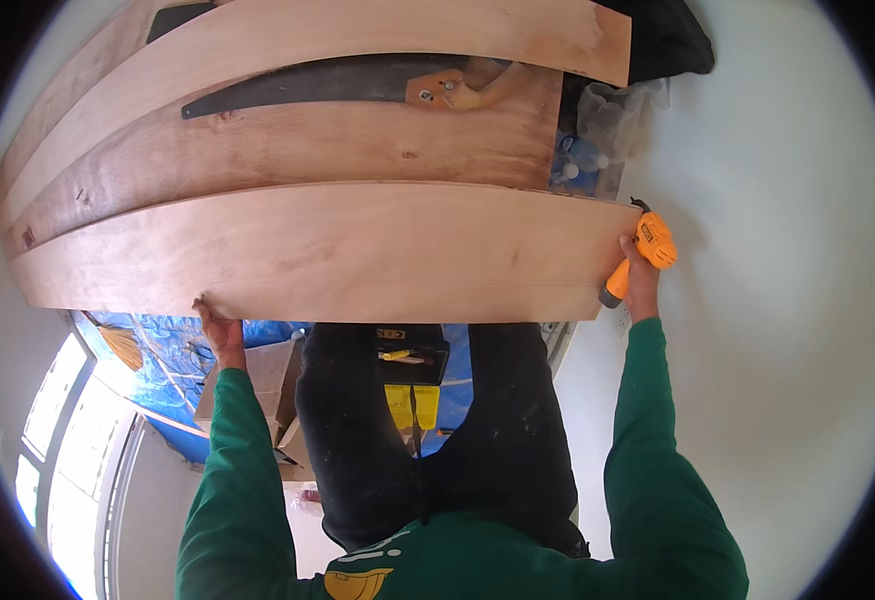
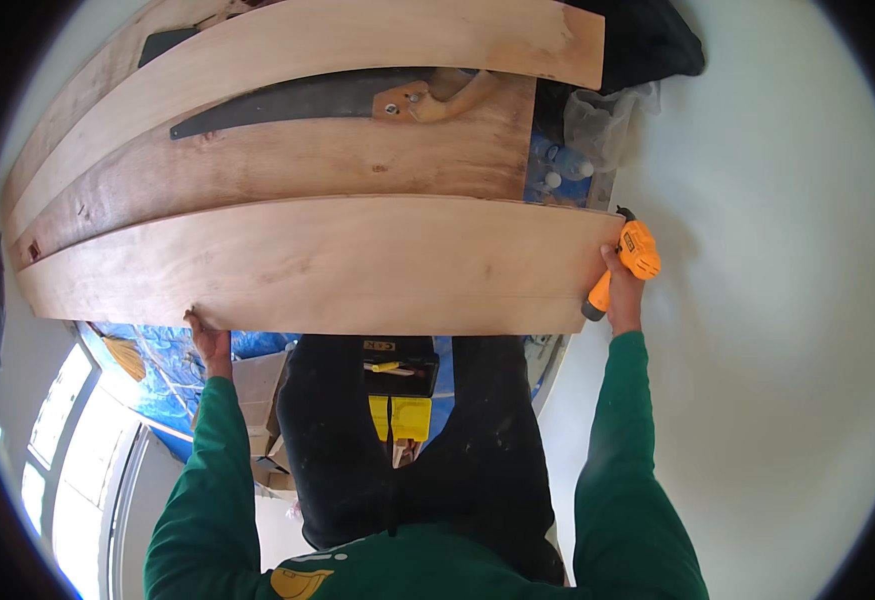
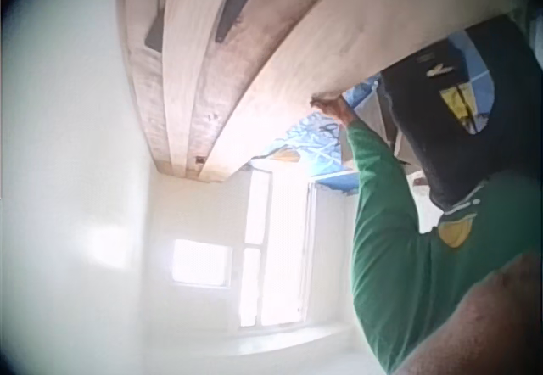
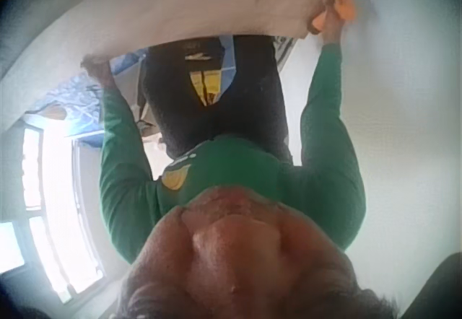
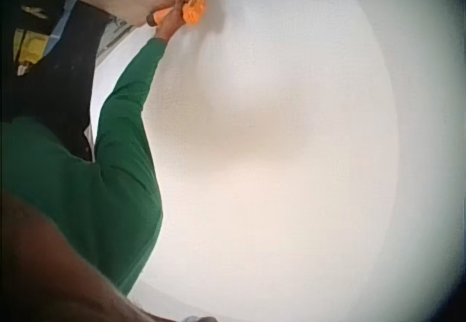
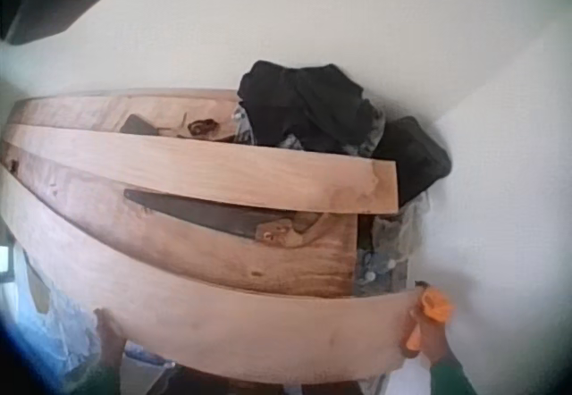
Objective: The person installs wooden planks on a wall using a cordless drill. They position the planks, drill screws to secure them, and use a hand saw to cut a plank to fit.
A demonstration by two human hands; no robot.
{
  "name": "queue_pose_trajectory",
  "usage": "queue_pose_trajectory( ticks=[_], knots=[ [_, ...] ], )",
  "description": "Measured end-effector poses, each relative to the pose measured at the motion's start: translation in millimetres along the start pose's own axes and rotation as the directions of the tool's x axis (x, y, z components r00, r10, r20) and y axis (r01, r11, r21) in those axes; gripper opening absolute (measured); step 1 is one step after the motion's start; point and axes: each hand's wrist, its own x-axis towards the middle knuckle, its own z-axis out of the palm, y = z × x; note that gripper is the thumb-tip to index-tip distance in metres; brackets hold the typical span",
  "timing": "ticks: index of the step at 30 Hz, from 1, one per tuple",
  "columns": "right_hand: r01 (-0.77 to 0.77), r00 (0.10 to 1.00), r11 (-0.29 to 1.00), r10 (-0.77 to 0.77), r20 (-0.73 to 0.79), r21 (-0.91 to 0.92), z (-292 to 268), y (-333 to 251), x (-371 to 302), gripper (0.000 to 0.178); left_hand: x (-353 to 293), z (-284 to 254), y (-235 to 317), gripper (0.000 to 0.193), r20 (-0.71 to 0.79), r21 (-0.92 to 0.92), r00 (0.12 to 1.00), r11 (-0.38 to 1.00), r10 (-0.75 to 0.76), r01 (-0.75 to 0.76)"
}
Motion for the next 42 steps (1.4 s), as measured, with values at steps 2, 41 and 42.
queue_pose_trajectory(
  ticks=[2, 41, 42],
  knots=[
    [-0.066, 0.998, 0.997, 0.066, 0.009, 0.035, -8.0, -8.6, -30.3, 0.057, -15.0, -8.9, 12.3, 0.035, 0.048, 0.014, 0.994, 0.995, -0.098, 0.098],
    [-0.116, 0.986, 0.991, 0.123, 0.113, -0.067, -4.4, -176.2, -86.5, 0.058, -142.5, 112.0, -426.9, 0.044, 0.332, -0.412, 0.828, 0.720, -0.452, 0.559],
    [-0.114, 0.985, 0.991, 0.122, 0.120, -0.071, -6.4, -174.6, -86.8, 0.058, -142.5, 112.1, -425.2, 0.044, 0.337, -0.412, 0.828, 0.721, -0.448, 0.557]
  ],
)
